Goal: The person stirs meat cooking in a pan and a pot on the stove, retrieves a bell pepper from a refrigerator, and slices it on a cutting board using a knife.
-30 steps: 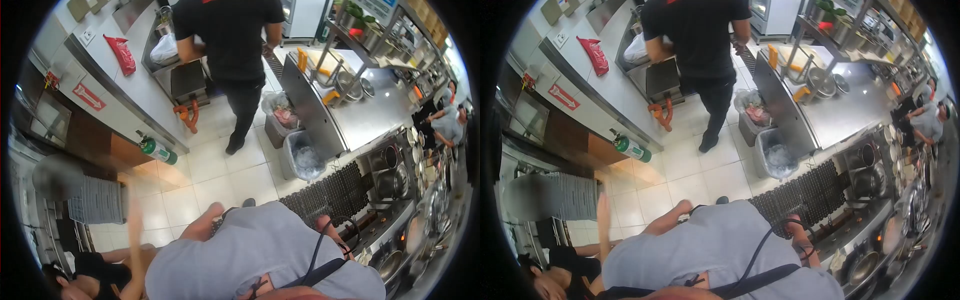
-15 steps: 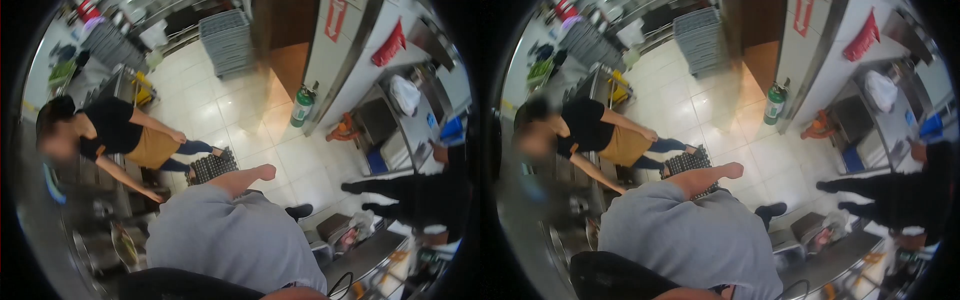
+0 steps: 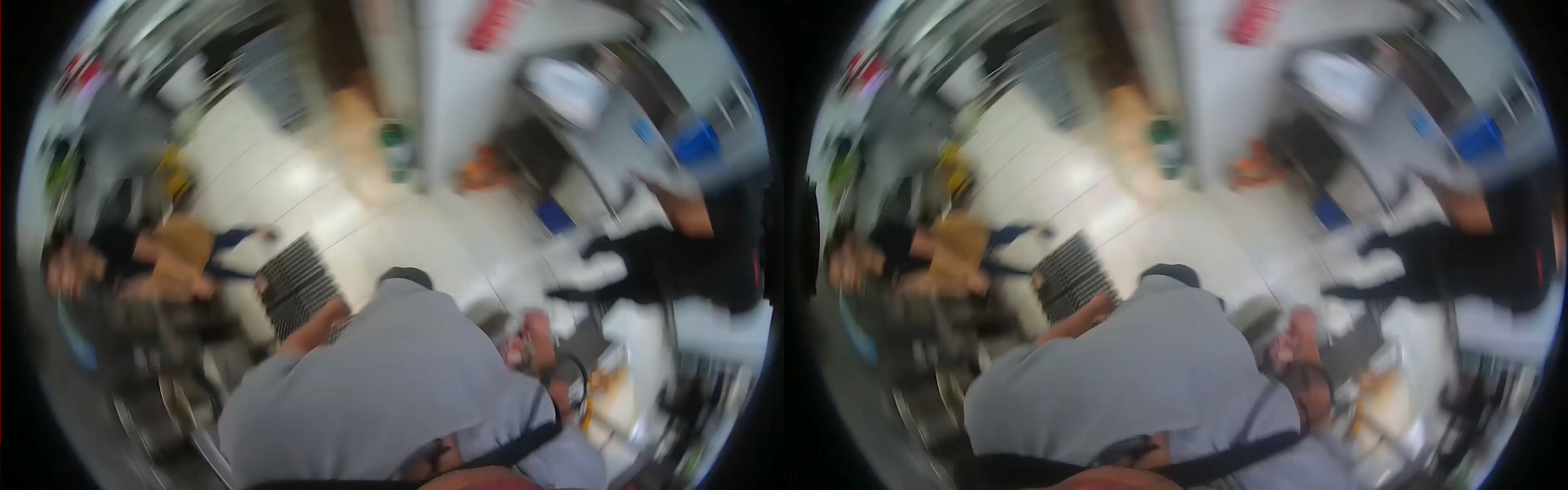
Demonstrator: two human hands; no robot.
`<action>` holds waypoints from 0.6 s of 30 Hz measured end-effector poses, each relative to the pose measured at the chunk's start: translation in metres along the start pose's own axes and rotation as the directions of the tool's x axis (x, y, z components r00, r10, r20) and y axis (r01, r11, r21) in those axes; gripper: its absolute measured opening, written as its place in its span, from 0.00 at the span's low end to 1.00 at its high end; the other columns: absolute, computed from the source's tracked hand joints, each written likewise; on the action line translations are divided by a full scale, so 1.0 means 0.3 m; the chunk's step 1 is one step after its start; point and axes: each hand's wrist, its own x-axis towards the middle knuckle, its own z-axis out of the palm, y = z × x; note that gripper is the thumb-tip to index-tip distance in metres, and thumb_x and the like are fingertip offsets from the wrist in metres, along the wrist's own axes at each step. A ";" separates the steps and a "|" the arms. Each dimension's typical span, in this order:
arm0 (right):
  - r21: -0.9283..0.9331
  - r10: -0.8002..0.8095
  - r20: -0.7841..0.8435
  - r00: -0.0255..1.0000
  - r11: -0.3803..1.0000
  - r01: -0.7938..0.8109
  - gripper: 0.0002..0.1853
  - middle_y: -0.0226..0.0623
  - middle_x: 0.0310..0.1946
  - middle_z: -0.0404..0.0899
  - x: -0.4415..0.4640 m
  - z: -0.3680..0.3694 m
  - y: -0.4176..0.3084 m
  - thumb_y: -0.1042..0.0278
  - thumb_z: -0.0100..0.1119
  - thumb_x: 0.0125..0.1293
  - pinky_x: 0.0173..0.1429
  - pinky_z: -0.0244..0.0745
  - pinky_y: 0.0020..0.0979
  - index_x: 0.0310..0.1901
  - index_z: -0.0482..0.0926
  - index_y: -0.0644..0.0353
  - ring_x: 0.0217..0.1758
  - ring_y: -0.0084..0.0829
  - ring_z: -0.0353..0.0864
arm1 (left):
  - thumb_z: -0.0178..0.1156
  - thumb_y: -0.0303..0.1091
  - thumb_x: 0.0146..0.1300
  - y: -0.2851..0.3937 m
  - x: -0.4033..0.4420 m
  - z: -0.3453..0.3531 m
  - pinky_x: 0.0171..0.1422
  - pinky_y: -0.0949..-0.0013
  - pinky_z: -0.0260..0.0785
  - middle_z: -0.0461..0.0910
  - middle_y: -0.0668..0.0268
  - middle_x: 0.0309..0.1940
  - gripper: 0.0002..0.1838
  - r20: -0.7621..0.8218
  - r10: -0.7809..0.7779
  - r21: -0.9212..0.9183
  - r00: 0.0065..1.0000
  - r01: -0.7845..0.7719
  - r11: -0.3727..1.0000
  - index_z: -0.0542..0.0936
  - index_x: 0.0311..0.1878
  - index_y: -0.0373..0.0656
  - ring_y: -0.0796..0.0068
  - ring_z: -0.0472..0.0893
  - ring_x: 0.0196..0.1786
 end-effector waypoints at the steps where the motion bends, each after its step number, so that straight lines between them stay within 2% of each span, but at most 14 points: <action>1: -0.006 0.012 -0.025 1.000 1.000 -0.012 0.08 0.37 0.24 0.80 0.042 -0.003 0.055 0.66 0.60 0.59 0.26 0.78 0.36 0.35 0.82 0.60 0.22 0.34 0.82 | 0.63 0.39 0.60 0.034 0.006 -0.042 0.43 0.58 0.78 0.85 0.63 0.45 0.15 -0.168 -0.022 -0.184 0.986 -0.009 0.983 0.86 0.49 0.48 0.63 0.85 0.42; 3: 0.346 0.138 -0.103 0.985 0.934 -0.095 0.08 0.36 0.23 0.80 0.176 0.052 0.205 0.66 0.60 0.59 0.24 0.78 0.35 0.35 0.82 0.61 0.21 0.33 0.82 | 0.62 0.38 0.62 0.076 0.038 -0.142 0.40 0.58 0.78 0.85 0.62 0.42 0.15 -0.287 -0.021 -0.528 0.958 -0.140 0.838 0.85 0.50 0.45 0.62 0.85 0.39; 4: 0.762 0.475 0.036 0.879 0.556 -0.332 0.09 0.36 0.26 0.82 0.085 -0.115 -0.076 0.69 0.56 0.62 0.24 0.78 0.33 0.38 0.83 0.62 0.22 0.30 0.83 | 0.61 0.38 0.63 0.087 0.065 -0.204 0.38 0.58 0.78 0.85 0.61 0.41 0.14 -0.242 -0.022 -0.637 0.970 -0.142 0.758 0.85 0.50 0.44 0.62 0.85 0.38; 5: 0.837 0.392 0.058 0.918 0.483 -0.258 0.10 0.37 0.28 0.83 0.084 -0.132 -0.067 0.69 0.54 0.65 0.25 0.78 0.33 0.42 0.83 0.63 0.22 0.30 0.82 | 0.60 0.37 0.64 0.101 0.078 -0.269 0.36 0.58 0.78 0.85 0.60 0.40 0.14 -0.191 -0.023 -0.736 0.981 -0.127 0.665 0.84 0.50 0.43 0.62 0.85 0.36; 7: 0.737 0.424 0.066 0.903 0.589 -0.330 0.10 0.38 0.28 0.82 0.076 -0.209 -0.073 0.69 0.54 0.66 0.25 0.78 0.34 0.42 0.82 0.62 0.23 0.31 0.82 | 0.58 0.36 0.67 0.094 0.104 -0.394 0.33 0.58 0.78 0.85 0.59 0.38 0.13 -0.098 -0.014 -0.871 0.995 -0.079 0.485 0.84 0.50 0.41 0.61 0.85 0.33; 8: 0.578 0.268 -0.006 0.963 0.787 -0.215 0.09 0.38 0.27 0.82 0.063 -0.221 -0.029 0.67 0.54 0.66 0.25 0.77 0.33 0.40 0.82 0.62 0.23 0.30 0.81 | 0.57 0.35 0.68 0.082 0.121 -0.461 0.31 0.59 0.78 0.85 0.58 0.36 0.13 -0.071 -0.009 -0.918 0.997 -0.062 0.392 0.83 0.50 0.40 0.61 0.85 0.32; 10: 0.569 0.270 0.010 0.963 0.790 -0.228 0.10 0.39 0.28 0.81 0.044 -0.281 0.063 0.66 0.53 0.66 0.28 0.78 0.35 0.38 0.83 0.60 0.25 0.31 0.81 | 0.56 0.34 0.70 0.015 0.188 -0.670 0.28 0.59 0.78 0.85 0.56 0.34 0.13 -0.082 0.003 -0.964 0.997 -0.080 0.254 0.83 0.50 0.38 0.61 0.85 0.29; 11: 0.717 0.424 0.092 0.901 0.600 -0.355 0.10 0.40 0.29 0.82 0.016 -0.320 0.121 0.66 0.53 0.66 0.31 0.78 0.37 0.36 0.83 0.60 0.28 0.33 0.82 | 0.55 0.34 0.71 -0.038 0.234 -0.781 0.26 0.59 0.78 0.85 0.56 0.33 0.13 -0.124 -0.002 -0.969 0.992 -0.121 0.216 0.82 0.50 0.37 0.60 0.85 0.28; 12: 0.300 0.283 -0.096 0.954 0.923 -0.243 0.10 0.42 0.31 0.82 -0.023 -0.364 0.205 0.66 0.54 0.64 0.34 0.79 0.39 0.35 0.83 0.60 0.31 0.36 0.83 | 0.55 0.32 0.70 -0.081 0.254 -0.906 0.25 0.59 0.77 0.85 0.56 0.32 0.12 -0.244 -0.002 -0.937 0.970 -0.235 0.257 0.82 0.50 0.38 0.62 0.84 0.25; 13: -0.224 0.037 -0.189 0.981 0.971 -0.079 0.09 0.43 0.33 0.83 -0.069 -0.417 0.330 0.66 0.54 0.62 0.38 0.80 0.41 0.33 0.83 0.59 0.35 0.39 0.84 | 0.55 0.32 0.68 -0.115 0.364 -1.040 0.28 0.58 0.78 0.85 0.55 0.32 0.13 -0.162 -0.120 -0.925 0.979 -0.108 0.364 0.83 0.51 0.40 0.62 0.86 0.28; 15: -0.442 0.008 -0.194 0.981 0.892 -0.095 0.08 0.50 0.36 0.82 -0.178 -0.505 0.515 0.67 0.57 0.58 0.44 0.78 0.48 0.28 0.80 0.61 0.41 0.51 0.82 | 0.62 0.39 0.61 -0.119 0.492 -1.326 0.29 0.58 0.74 0.83 0.58 0.29 0.15 -0.373 -0.149 -0.888 0.916 -0.305 0.345 0.83 0.45 0.39 0.63 0.83 0.28; 16: -0.092 0.248 -0.410 0.878 0.946 -0.310 0.09 0.54 0.33 0.80 -0.251 -0.591 0.470 0.68 0.55 0.59 0.44 0.77 0.51 0.28 0.80 0.63 0.39 0.57 0.81 | 0.65 0.41 0.55 -0.028 0.486 -1.543 0.31 0.62 0.73 0.82 0.62 0.25 0.12 -0.475 -0.155 -0.830 0.866 -0.382 0.407 0.85 0.36 0.42 0.68 0.81 0.26; 17: -0.091 0.263 -0.411 0.873 0.941 -0.326 0.09 0.54 0.31 0.80 -0.296 -0.615 0.488 0.68 0.55 0.61 0.43 0.76 0.53 0.28 0.79 0.63 0.37 0.58 0.80 | 0.65 0.38 0.55 0.122 0.410 -1.794 0.30 0.60 0.70 0.80 0.65 0.22 0.10 -0.539 -0.135 -0.817 0.831 -0.477 0.326 0.86 0.31 0.41 0.68 0.78 0.24; 18: -0.085 0.278 -0.419 0.864 0.936 -0.342 0.10 0.55 0.29 0.80 -0.323 -0.636 0.519 0.68 0.54 0.63 0.42 0.75 0.54 0.28 0.79 0.63 0.35 0.60 0.79 | 0.64 0.34 0.56 0.228 0.439 -2.000 0.38 0.60 0.71 0.79 0.63 0.32 0.10 -0.659 -0.081 -0.721 0.747 -0.599 0.348 0.83 0.40 0.41 0.67 0.77 0.33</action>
